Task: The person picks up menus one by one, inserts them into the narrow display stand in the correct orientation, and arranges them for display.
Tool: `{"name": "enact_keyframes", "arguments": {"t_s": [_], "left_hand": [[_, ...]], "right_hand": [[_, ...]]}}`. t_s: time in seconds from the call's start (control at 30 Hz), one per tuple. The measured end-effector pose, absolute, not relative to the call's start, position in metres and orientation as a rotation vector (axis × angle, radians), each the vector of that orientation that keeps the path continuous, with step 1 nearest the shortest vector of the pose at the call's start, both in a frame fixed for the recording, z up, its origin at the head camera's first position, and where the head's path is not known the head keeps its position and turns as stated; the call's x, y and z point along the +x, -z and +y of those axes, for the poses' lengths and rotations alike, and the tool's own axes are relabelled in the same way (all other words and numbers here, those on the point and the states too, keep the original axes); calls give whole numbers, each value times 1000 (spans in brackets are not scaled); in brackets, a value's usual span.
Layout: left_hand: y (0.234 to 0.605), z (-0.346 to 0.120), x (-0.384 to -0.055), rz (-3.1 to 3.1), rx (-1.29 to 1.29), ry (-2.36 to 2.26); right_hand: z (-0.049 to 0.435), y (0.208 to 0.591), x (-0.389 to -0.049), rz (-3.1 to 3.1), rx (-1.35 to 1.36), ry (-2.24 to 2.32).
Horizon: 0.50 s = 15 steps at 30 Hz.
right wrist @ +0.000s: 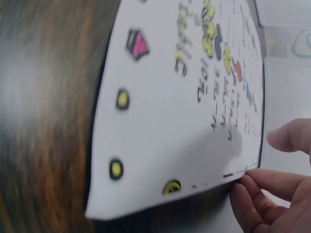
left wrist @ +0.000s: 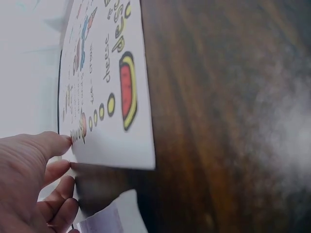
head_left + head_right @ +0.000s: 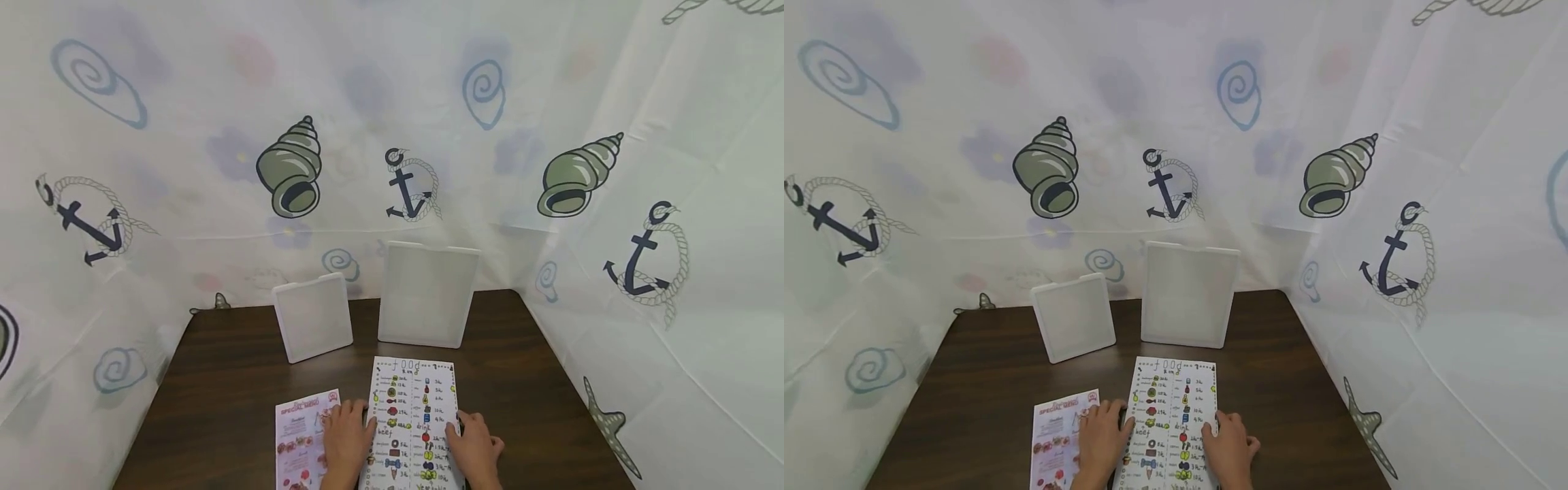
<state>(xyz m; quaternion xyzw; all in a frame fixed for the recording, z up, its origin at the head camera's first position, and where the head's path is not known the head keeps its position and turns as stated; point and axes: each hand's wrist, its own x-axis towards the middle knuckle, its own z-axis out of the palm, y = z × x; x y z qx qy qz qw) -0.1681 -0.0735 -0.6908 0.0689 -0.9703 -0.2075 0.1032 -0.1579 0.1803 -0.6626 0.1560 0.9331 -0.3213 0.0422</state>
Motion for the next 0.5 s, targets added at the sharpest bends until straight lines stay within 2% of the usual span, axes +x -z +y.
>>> {"name": "enact_keyframes", "arguments": {"t_s": [0.5], "left_hand": [[690,-73,-167,-2859,228,654]], "right_hand": [[182,659,-158,2635,639,1599]]}}
